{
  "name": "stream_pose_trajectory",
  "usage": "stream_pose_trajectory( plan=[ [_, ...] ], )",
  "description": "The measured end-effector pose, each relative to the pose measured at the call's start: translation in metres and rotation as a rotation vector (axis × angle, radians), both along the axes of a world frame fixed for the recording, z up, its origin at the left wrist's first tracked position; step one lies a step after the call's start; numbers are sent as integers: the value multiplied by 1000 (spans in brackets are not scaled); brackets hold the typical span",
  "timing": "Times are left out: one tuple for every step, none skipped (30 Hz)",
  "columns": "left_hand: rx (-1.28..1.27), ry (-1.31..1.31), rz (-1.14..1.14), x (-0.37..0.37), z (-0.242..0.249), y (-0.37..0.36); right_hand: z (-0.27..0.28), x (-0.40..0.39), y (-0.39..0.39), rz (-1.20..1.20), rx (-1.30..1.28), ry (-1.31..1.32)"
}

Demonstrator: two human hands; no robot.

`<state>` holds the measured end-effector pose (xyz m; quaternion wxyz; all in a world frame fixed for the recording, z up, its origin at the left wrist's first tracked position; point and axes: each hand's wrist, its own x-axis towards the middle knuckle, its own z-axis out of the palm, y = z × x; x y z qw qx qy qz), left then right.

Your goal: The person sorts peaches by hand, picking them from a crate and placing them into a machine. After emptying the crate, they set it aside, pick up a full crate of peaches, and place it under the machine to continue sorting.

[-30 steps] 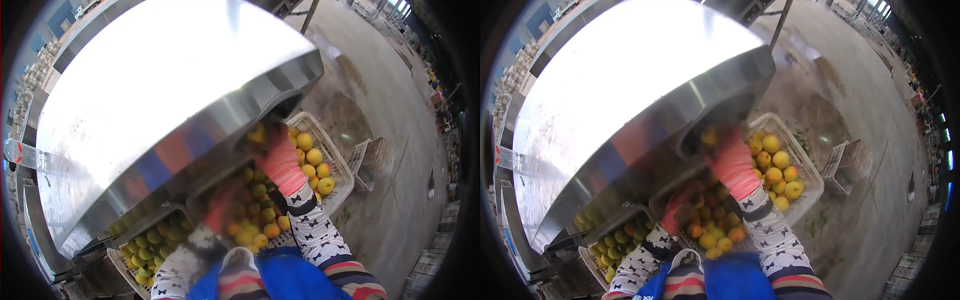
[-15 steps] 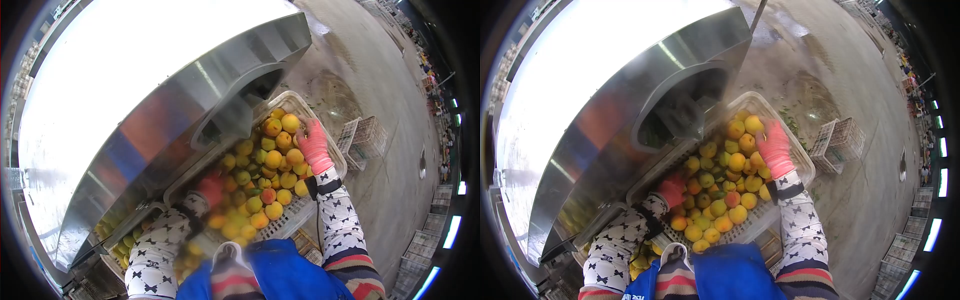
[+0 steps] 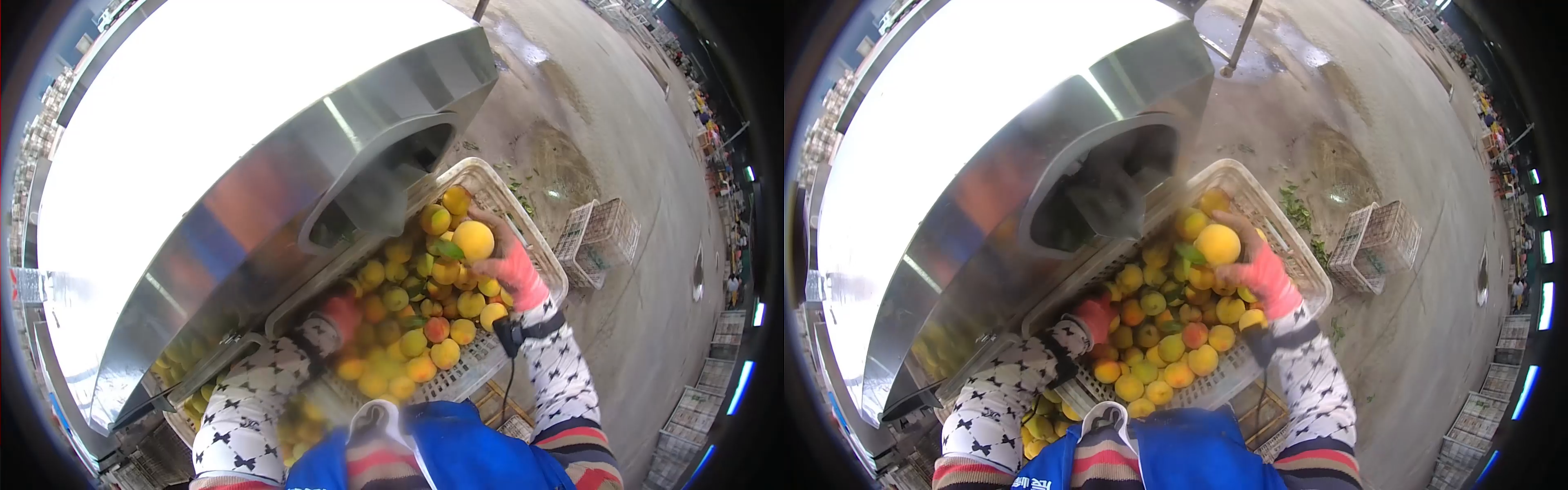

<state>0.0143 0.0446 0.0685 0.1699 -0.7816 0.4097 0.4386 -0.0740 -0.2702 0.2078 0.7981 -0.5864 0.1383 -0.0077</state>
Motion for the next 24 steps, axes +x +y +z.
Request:
stream_pose_trajectory(
  plan=[
    [-4, -1, 64, 2, -23, -1, 10, -1, 15, -50, 134, -49],
    [18, -31, 32, 1, -43, -2, 16, 0, 28, -69, 187, -88],
    [40, -61, -1, 1, -63, -3, 21, 3, 40, -88, 239, -127],
    [92, -114, -127, -8, -82, -2, 25, 4, 47, -104, 293, -164],
    [97, -113, -173, -7, -76, -4, 25, 6, 51, -92, 251, -124],
    [100, -112, -218, -4, -57, -8, 26, 14, 53, -79, 192, -164],
    [53, -57, -188, 3, -36, -8, 27, 23, 57, -68, 136, -205],
    [30, -17, -169, 9, -24, -7, 31, 32, 63, -62, 81, -246],
    [7, 24, -150, 14, -12, -7, 46, 45, 71, -52, 35, -336],
    [5, 49, -138, 21, -9, -9, 51, 55, 73, -97, -232, -382],
    [2, 76, -126, 28, -6, -11, 55, 64, 74, -146, -498, -424],
    [-127, 112, -12, 31, 17, -10, 58, 74, 76, -197, -761, -459],
    [-250, 153, 94, 30, 56, -6, 60, 87, 86, -284, -806, -500],
    [-370, 198, 197, 29, 78, -3, 59, 95, 89, -236, -925, -418],
    [-334, 236, 171, 24, 76, 1, 56, 101, 92, -184, -1039, -328],
    [-301, 273, 145, 17, 73, 5, 51, 105, 96, -129, -1153, -238],
    [-274, 303, 121, 11, 69, 8, 44, 104, 102, -217, -1425, -293],
    [-253, 333, 103, 6, 64, 10, 48, 104, 102, -181, -1415, -272],
    [-234, 367, 93, 1, 60, 12, 54, 104, 100, -136, -1403, -253],
    [-211, 412, 83, -5, 59, 15, 56, 102, 99, -86, -1390, -222],
    [-238, 469, 126, -9, 59, 19, 53, 101, 99, -85, -1460, -269],
    [-269, 517, 168, -9, 61, 24, 49, 104, 99, -90, -1531, -326],
    [-240, 538, 176, -9, 68, 24, 48, 104, 99, -99, -1598, -383],
    [-211, 560, 184, -8, 75, 23, 50, 105, 98, -52, -1555, -328]
  ],
)
